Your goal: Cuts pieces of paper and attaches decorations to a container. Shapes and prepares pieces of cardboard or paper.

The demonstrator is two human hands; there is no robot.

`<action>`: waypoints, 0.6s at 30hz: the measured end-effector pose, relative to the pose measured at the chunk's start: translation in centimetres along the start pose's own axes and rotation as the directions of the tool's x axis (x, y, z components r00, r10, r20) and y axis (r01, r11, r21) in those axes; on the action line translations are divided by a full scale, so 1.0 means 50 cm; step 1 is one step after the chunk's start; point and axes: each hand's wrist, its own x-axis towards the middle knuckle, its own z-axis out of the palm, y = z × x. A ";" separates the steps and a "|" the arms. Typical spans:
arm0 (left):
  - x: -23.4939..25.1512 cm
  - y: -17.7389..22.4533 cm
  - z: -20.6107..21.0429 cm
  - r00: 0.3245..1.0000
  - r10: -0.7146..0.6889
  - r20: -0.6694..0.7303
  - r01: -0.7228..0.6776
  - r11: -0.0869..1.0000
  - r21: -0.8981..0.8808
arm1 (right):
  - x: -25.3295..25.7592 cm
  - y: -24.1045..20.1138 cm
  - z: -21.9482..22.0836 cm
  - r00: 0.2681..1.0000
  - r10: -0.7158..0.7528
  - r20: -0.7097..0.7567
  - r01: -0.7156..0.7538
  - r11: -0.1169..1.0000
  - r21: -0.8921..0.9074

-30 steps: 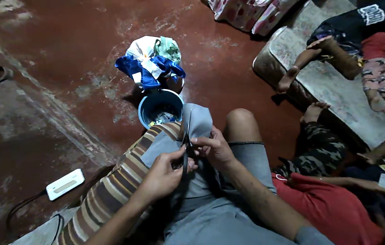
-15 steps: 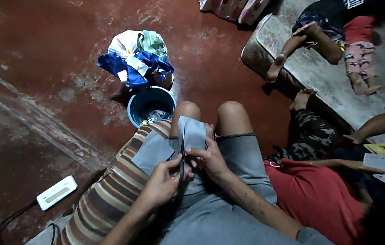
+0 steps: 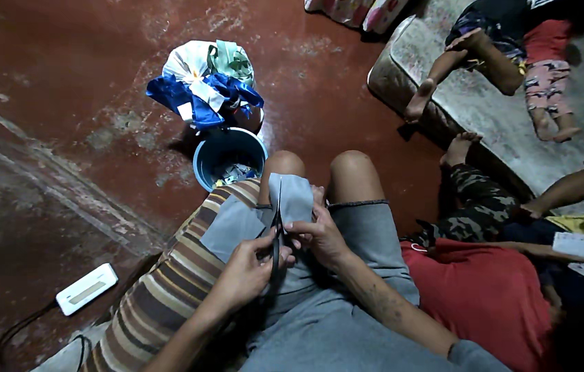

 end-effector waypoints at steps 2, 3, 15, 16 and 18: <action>0.002 0.000 0.001 1.000 0.002 -0.008 -0.002 1.000 -0.008 | 0.000 -0.002 0.000 1.000 -0.001 0.003 0.001 1.000 0.002; 0.001 -0.002 0.001 1.000 0.006 -0.009 -0.006 1.000 -0.014 | 0.000 -0.001 -0.001 1.000 0.000 0.003 0.000 1.000 0.005; 0.010 0.011 -0.004 1.000 -0.009 -0.002 0.009 1.000 0.024 | 0.002 0.000 -0.011 0.999 0.015 0.030 -0.015 1.000 0.000; 0.010 0.011 -0.004 1.000 -0.007 -0.006 0.008 1.000 0.026 | 0.002 0.000 -0.011 0.999 0.021 0.028 -0.021 1.000 -0.003; 0.012 0.012 -0.004 1.000 -0.010 -0.014 0.010 1.000 0.020 | 0.003 -0.001 -0.011 0.999 0.022 0.035 -0.022 1.000 -0.008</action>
